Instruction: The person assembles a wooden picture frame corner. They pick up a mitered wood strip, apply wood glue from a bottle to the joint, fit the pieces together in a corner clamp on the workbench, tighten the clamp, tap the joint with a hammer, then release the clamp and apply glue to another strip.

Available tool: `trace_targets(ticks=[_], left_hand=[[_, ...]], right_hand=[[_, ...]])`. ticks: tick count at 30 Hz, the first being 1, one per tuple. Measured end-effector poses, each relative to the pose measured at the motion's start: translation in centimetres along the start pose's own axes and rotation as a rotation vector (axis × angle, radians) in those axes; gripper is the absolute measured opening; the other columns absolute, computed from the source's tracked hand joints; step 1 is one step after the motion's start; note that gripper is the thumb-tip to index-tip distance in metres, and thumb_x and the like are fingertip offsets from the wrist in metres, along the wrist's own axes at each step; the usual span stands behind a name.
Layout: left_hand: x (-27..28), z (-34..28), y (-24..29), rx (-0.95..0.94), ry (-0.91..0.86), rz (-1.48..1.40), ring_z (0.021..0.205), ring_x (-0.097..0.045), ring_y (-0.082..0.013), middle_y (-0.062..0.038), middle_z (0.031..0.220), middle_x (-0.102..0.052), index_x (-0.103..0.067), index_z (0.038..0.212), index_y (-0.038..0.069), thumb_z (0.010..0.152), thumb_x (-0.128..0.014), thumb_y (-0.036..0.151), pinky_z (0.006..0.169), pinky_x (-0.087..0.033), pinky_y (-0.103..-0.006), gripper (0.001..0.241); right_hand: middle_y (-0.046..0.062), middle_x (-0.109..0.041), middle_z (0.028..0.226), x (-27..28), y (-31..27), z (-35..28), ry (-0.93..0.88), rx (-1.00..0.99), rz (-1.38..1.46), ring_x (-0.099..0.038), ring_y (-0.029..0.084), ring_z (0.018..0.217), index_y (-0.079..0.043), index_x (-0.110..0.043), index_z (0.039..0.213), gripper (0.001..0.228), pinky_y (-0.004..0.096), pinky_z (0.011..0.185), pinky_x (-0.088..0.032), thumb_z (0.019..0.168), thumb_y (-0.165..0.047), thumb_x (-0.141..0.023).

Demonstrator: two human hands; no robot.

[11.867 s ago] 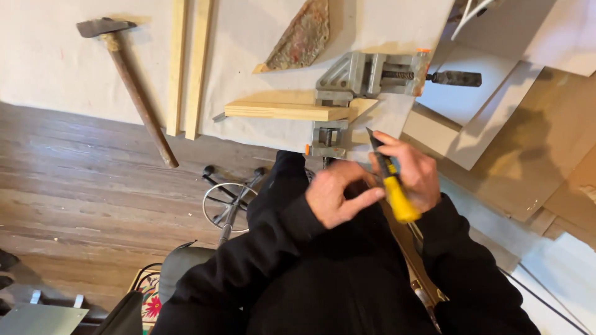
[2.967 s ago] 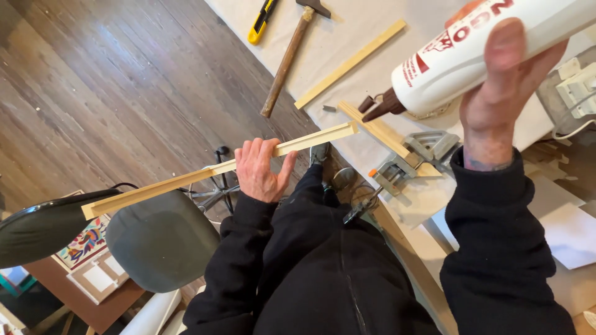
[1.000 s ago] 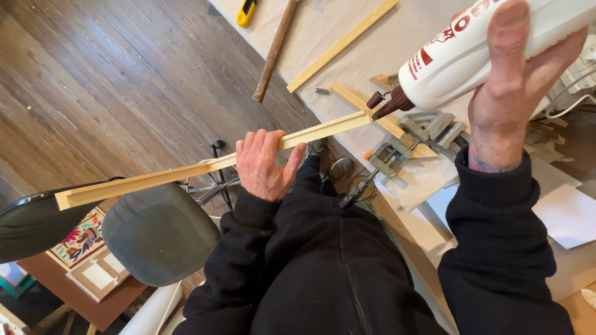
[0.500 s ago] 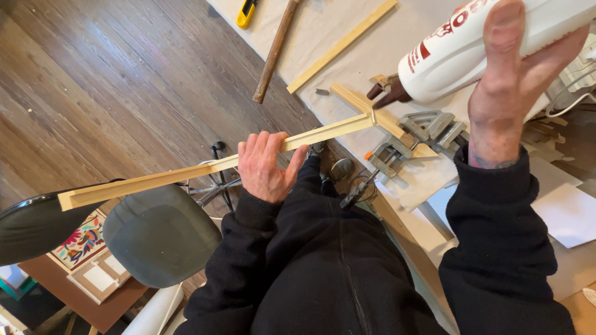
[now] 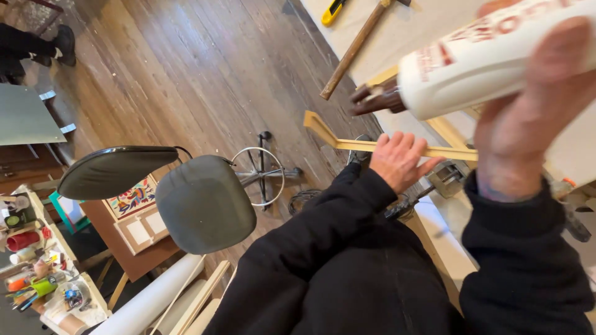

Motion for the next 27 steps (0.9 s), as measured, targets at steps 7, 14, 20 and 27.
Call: trace_targets(ticks=[7, 14, 20, 27], left_hand=[[-1.1, -0.1, 1.2, 0.024, -0.042, -0.034, 0.083, -0.055, -0.0246, -0.005, 0.081, -0.053, -0.059, 0.086, 0.012, 0.089, -0.072, 0.051, 0.073, -0.039, -0.0413, 0.041], [-1.8, -0.2, 1.5, 0.013, -0.079, -0.051, 0.088, -0.056, -0.0248, -0.005, 0.085, -0.054, -0.059, 0.093, 0.012, 0.089, -0.069, 0.048, 0.078, -0.039, -0.0418, 0.037], [-1.9, 0.2, 1.7, 0.007, -0.108, -0.039, 0.088, -0.056, -0.0245, -0.004, 0.084, -0.054, -0.06, 0.094, 0.013, 0.088, -0.07, 0.047, 0.078, -0.039, -0.0421, 0.035], [-2.0, 0.2, 1.9, 0.009, -0.11, -0.056, 0.088, -0.056, -0.0246, -0.004, 0.085, -0.054, -0.06, 0.096, 0.014, 0.087, -0.071, 0.046, 0.078, -0.038, -0.0422, 0.036]], right_hand=[[0.014, -0.06, 0.126, -2.5, 1.2, -0.5, 0.02, -0.025, -0.026, -0.067, 0.021, 0.107, -0.007, -0.034, 0.142, 0.06, 0.038, 0.1, -0.057, 0.109, -0.043, -0.068], [0.013, -0.057, 0.127, -1.8, 2.1, -1.5, 0.047, -0.082, -0.03, -0.062, 0.018, 0.109, -0.004, -0.032, 0.149, 0.062, 0.033, 0.102, -0.052, 0.116, -0.037, -0.073], [0.016, -0.056, 0.135, -0.5, 3.4, -2.2, 0.087, -0.09, -0.04, -0.059, 0.019, 0.113, -0.005, -0.026, 0.158, 0.064, 0.034, 0.104, -0.049, 0.122, -0.032, -0.072], [0.015, -0.055, 0.135, -0.3, 3.3, -2.3, 0.12, -0.112, 0.02, -0.061, 0.019, 0.114, -0.004, -0.023, 0.157, 0.069, 0.034, 0.105, -0.049, 0.117, -0.028, -0.074]])
Point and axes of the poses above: each hand's wrist, its own z-axis towards the middle knuckle, its own x-axis out of the back of the hand, y = z × x, the point moved 2 cm from there along z, towards the middle knuckle
